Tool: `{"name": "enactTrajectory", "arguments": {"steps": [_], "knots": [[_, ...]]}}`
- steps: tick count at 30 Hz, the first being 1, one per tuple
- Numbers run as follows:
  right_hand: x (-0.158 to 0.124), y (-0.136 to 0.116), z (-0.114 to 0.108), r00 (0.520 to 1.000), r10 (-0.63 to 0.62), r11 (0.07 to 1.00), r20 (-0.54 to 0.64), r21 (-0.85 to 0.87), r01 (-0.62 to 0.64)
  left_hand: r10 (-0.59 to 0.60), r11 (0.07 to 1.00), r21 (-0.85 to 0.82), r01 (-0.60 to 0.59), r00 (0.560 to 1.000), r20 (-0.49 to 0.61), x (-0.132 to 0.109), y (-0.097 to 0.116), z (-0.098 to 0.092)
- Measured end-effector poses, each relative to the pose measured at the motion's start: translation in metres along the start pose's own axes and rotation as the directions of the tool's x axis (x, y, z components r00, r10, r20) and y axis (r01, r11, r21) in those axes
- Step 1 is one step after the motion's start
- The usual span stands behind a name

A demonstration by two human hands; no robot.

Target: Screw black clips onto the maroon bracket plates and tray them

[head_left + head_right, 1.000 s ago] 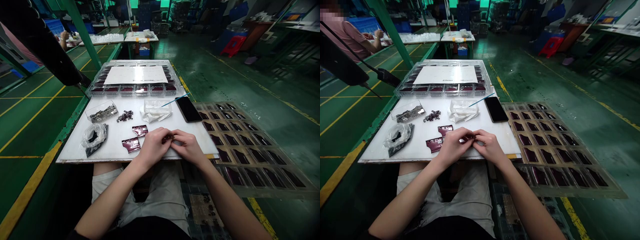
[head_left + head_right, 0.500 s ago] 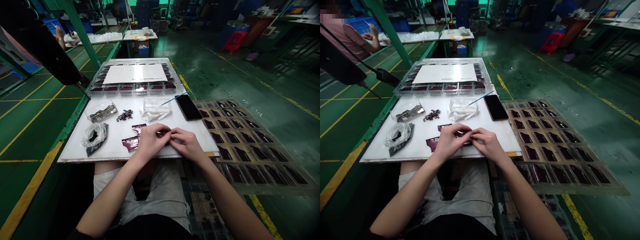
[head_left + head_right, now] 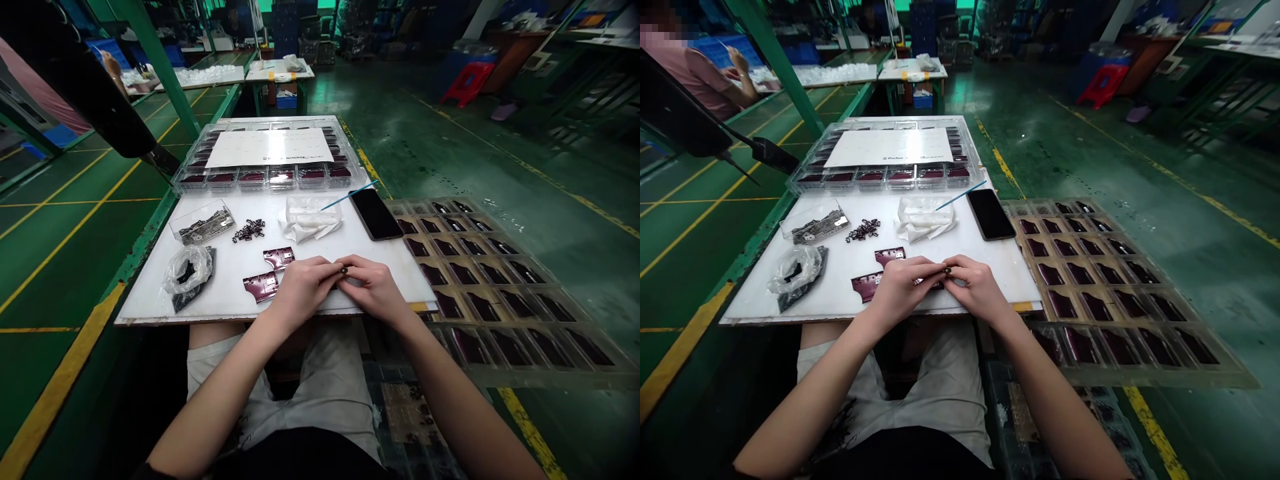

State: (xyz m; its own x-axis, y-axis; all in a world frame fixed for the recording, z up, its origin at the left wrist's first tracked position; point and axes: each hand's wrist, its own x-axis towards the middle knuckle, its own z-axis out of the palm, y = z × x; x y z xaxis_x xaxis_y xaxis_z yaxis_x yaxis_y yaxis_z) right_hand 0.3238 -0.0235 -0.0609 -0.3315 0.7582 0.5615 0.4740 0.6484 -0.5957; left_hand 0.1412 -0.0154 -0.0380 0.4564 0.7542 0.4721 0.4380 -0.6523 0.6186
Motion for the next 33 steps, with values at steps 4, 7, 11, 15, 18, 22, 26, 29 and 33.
{"name": "enactTrajectory", "arguments": {"steps": [4,7,11,15,18,22,26,29,33], "knots": [[-0.001,0.001,0.001,1.0,0.003,1.0,-0.002,-0.007,-0.003,0.077,0.991,0.108,-0.078,0.997,0.015,-0.001,-0.004,-0.001],[-0.001,0.0,0.001,1.0,0.021,1.0,-0.004,-0.006,-0.021,-0.024,0.994,0.106,0.026,1.0,-0.019,0.002,-0.004,-0.015],[0.0,-0.003,0.001,0.998,0.058,0.998,0.011,0.005,-0.058,-0.227,0.967,0.148,0.208,0.966,0.125,0.006,-0.003,-0.035],[0.001,-0.004,0.001,0.997,0.078,0.997,-0.002,0.004,-0.078,-0.259,0.949,0.252,0.191,0.926,0.275,0.009,-0.006,-0.029],[0.001,-0.003,0.001,0.997,0.074,0.997,-0.016,0.008,-0.074,-0.248,0.949,0.262,0.175,0.929,0.276,0.01,-0.01,-0.016],[0.001,-0.003,0.001,0.997,0.079,0.997,-0.008,0.018,-0.079,-0.259,0.946,0.265,0.186,0.926,0.276,0.012,-0.011,-0.01],[0.001,-0.002,0.0,0.997,0.072,0.997,-0.002,0.014,-0.072,-0.296,0.931,0.303,0.204,0.907,0.298,0.015,-0.007,-0.01],[0.001,-0.002,0.001,0.998,0.07,0.997,0.006,0.017,-0.07,-0.308,0.923,0.329,0.202,0.898,0.314,0.016,-0.005,-0.01],[0.001,-0.001,0.001,0.998,0.066,0.997,0.003,0.025,-0.066,-0.302,0.928,0.313,0.203,0.902,0.309,0.013,-0.004,-0.012]]}}
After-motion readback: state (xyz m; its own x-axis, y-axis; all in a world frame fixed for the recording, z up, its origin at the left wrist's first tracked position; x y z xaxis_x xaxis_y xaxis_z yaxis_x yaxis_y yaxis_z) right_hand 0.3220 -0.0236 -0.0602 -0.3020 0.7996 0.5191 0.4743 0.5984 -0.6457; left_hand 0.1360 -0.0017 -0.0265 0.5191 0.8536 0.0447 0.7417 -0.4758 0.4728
